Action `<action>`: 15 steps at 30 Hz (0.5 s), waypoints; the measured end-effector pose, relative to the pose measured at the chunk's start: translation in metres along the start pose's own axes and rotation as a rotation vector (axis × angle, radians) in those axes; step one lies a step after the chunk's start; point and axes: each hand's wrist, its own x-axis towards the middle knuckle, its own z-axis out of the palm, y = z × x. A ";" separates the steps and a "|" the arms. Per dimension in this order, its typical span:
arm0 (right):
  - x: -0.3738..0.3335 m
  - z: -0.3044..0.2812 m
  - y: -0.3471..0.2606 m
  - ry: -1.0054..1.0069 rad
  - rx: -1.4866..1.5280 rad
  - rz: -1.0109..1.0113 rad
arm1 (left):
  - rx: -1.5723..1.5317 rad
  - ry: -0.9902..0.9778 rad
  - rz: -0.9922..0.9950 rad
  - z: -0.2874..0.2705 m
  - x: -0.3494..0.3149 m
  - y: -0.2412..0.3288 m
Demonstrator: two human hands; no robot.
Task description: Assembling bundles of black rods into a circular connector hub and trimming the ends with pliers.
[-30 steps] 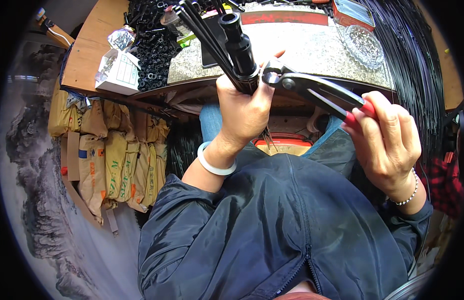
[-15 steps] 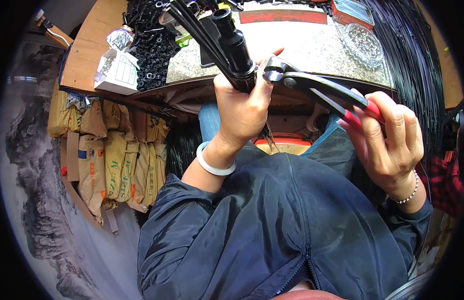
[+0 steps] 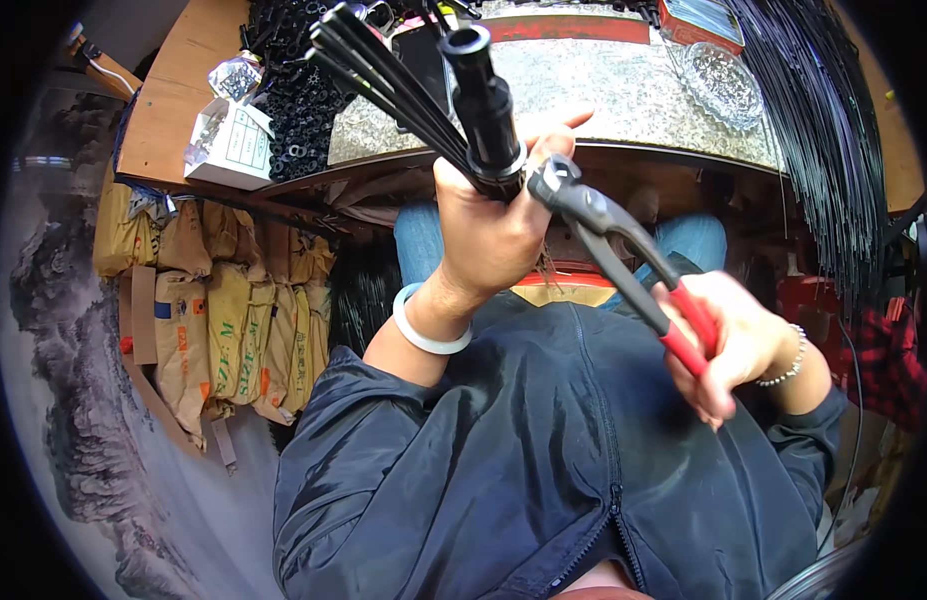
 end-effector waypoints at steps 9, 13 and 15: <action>0.006 -0.004 -0.002 0.527 -0.776 -0.441 | 0.008 0.081 -0.162 0.001 0.001 0.004; 0.018 -0.004 -0.003 -0.052 -0.064 -0.020 | 0.035 0.080 -0.176 0.001 -0.001 0.008; 0.019 -0.003 0.006 0.372 -0.740 -0.377 | -0.021 0.079 -0.165 0.000 0.001 0.002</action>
